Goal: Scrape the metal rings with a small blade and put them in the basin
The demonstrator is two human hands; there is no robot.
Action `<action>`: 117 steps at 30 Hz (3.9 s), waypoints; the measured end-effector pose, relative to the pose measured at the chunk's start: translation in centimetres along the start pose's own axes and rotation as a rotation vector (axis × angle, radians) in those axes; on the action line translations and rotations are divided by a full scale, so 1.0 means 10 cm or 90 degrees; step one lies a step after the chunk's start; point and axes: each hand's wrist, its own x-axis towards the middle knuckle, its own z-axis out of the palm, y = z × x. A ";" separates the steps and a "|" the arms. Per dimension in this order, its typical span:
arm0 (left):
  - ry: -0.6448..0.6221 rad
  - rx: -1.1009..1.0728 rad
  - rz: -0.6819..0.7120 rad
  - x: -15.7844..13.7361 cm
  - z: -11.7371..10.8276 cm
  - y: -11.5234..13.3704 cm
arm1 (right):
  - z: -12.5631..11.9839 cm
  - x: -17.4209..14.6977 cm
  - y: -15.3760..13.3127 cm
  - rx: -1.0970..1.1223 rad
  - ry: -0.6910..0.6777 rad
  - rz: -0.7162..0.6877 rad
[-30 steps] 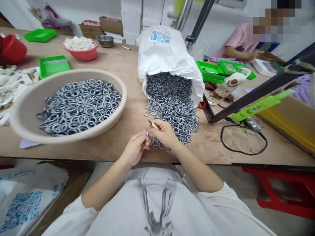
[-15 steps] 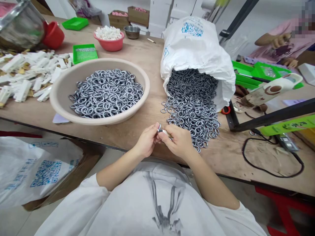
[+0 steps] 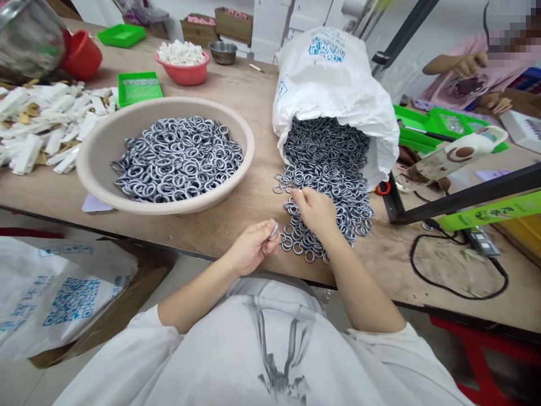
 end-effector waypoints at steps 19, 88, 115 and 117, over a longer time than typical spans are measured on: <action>0.174 0.113 0.158 0.20 -0.06 -0.03 | 0.12 -0.28 -0.28 0.772 -0.282 -0.028; 0.096 0.046 0.024 0.07 0.17 -0.04 | 0.06 -0.62 -0.11 0.429 0.030 -0.195; 0.139 0.121 0.031 0.08 -0.10 0.05 | 0.17 0.35 -0.01 -0.195 -0.104 -0.026; 0.156 0.102 0.013 0.09 -0.13 0.08 | 0.13 0.33 0.02 -0.111 -0.085 -0.039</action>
